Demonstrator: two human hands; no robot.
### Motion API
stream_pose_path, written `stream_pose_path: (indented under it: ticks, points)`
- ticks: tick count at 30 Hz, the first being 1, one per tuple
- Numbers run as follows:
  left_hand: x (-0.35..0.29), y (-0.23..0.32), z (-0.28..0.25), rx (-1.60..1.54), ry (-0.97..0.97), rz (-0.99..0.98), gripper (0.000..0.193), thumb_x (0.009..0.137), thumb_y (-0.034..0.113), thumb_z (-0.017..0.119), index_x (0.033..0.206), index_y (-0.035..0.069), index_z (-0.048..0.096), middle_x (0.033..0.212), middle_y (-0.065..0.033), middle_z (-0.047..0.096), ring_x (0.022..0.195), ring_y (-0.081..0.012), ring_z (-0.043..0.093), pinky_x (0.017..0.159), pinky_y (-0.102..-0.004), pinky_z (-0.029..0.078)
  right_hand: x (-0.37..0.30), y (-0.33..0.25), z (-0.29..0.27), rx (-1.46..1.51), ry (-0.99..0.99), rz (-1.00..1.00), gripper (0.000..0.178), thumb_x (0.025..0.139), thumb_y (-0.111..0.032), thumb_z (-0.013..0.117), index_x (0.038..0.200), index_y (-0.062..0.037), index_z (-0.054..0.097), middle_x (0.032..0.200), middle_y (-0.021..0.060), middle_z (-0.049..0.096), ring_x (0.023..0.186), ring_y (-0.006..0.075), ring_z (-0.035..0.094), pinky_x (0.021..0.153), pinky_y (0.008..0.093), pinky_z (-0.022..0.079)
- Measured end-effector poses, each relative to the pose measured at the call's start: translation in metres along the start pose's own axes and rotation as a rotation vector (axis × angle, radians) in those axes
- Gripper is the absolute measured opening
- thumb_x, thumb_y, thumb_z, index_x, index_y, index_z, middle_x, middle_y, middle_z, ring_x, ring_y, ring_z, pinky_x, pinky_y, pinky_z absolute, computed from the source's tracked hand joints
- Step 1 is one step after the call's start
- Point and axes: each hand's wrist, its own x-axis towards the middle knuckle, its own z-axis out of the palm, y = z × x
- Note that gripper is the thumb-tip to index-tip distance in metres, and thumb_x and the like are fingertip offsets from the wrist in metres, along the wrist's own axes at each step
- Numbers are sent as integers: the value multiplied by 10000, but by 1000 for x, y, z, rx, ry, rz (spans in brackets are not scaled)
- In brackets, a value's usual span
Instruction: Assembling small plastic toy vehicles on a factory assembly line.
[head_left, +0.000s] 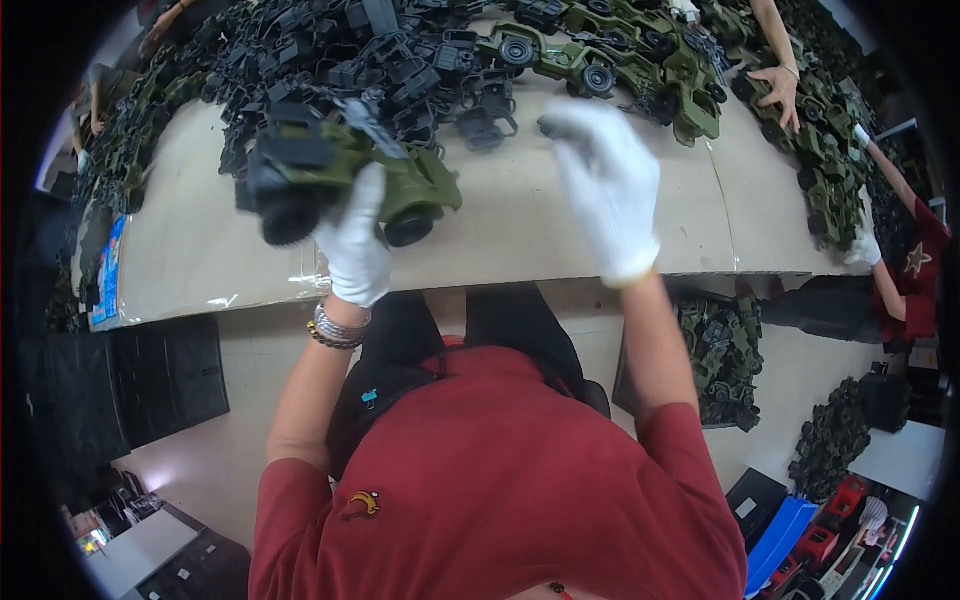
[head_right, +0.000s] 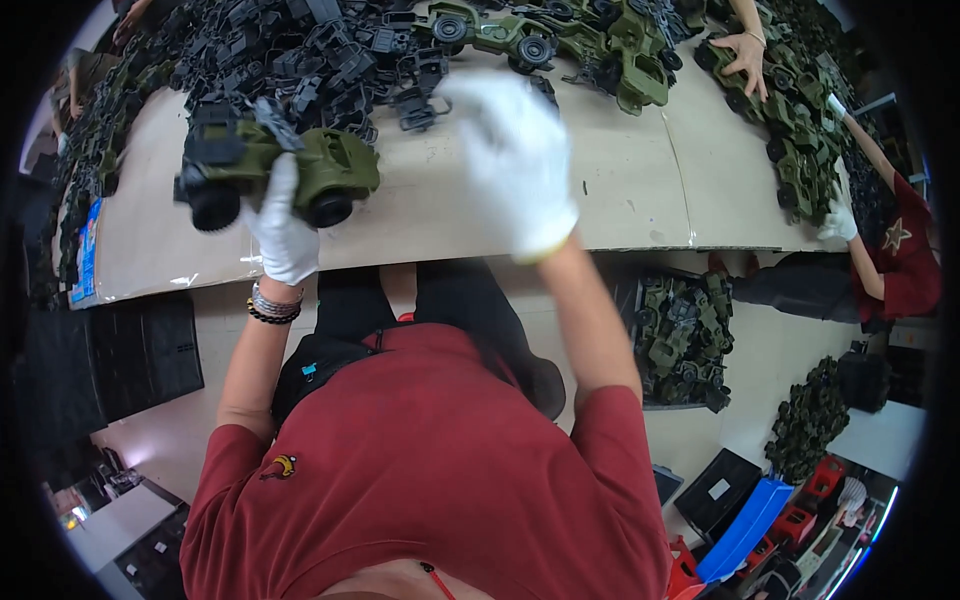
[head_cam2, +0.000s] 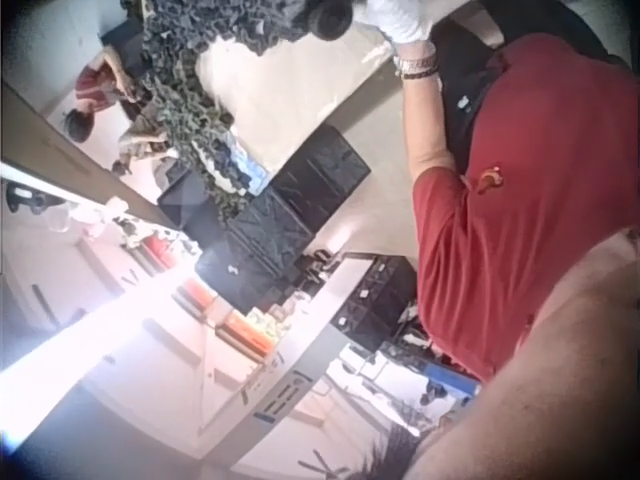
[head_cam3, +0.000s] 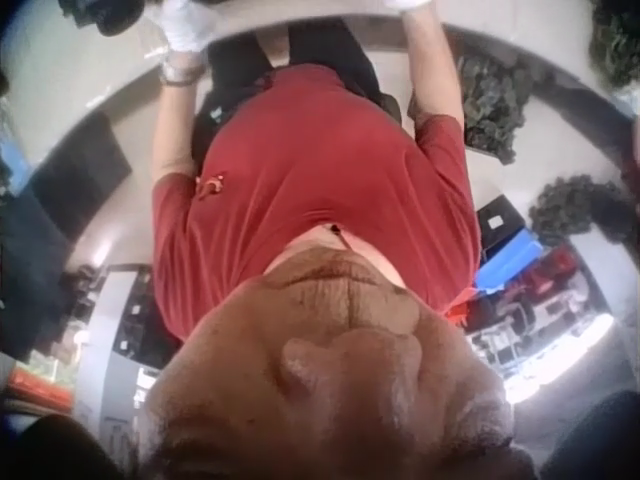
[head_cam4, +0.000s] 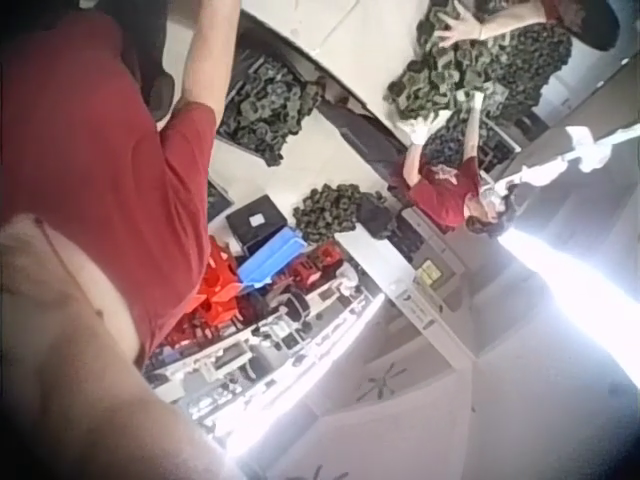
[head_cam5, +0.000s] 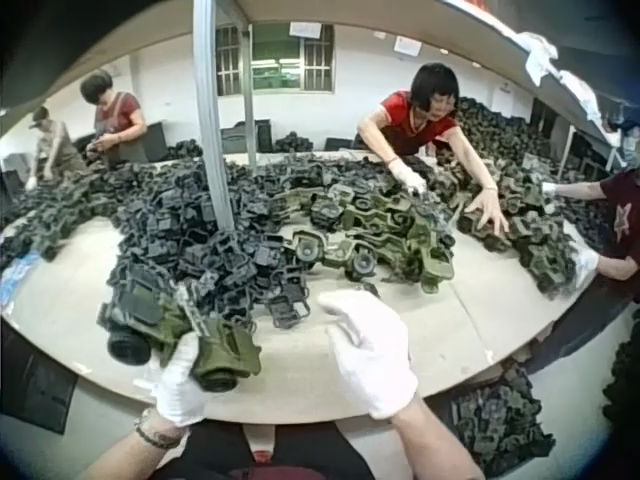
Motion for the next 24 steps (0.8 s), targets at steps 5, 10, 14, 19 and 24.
stream_pose_path:
  ticks: [5, 10, 14, 19, 24]
  points:
    - [2, 7, 12, -345, 9, -283, 390, 1010, 321, 584, 1294, 54, 563, 1195, -64, 646, 1106, -221, 634, 959, -399, 537, 10, 112, 9, -854, -534, -224, 329, 757, -203, 775, 1074, -150, 706, 1027, 23, 712, 1131, 270, 602, 938, 372, 459]
    - [-15, -4, 16, -344, -91, -314, 379, 1017, 264, 570, 1333, 56, 540, 1222, -75, 642, 1119, -209, 625, 967, -391, 524, 32, 75, -19, -702, -441, -105, 194, 815, -227, 726, 994, -154, 704, 929, 45, 707, 925, 266, 664, 837, 377, 490]
    - [-21, -9, 9, -378, -121, -389, 394, 1030, 255, 539, 1365, 50, 511, 1271, -111, 613, 1153, -240, 616, 1007, -429, 520, 9, 55, -52, -400, -747, 111, 218, 910, -321, 628, 974, -121, 690, 900, 113, 696, 854, 349, 657, 746, 449, 506]
    - [-21, -15, 20, -341, -209, -422, 472, 1026, 300, 547, 1420, 54, 461, 1343, -135, 564, 1215, -248, 575, 1031, -446, 512, -25, 108, -60, -304, -896, 345, 306, 936, -350, 607, 1108, -103, 663, 1032, 151, 694, 903, 367, 658, 804, 436, 519]
    - [-22, -10, 36, -313, -166, -444, 432, 1022, 319, 565, 1383, 88, 510, 1299, -91, 592, 1176, -246, 599, 1010, -436, 504, -34, 98, -76, -169, -547, 378, 403, 955, -323, 601, 1287, -94, 599, 1100, 179, 684, 954, 326, 683, 846, 398, 529]
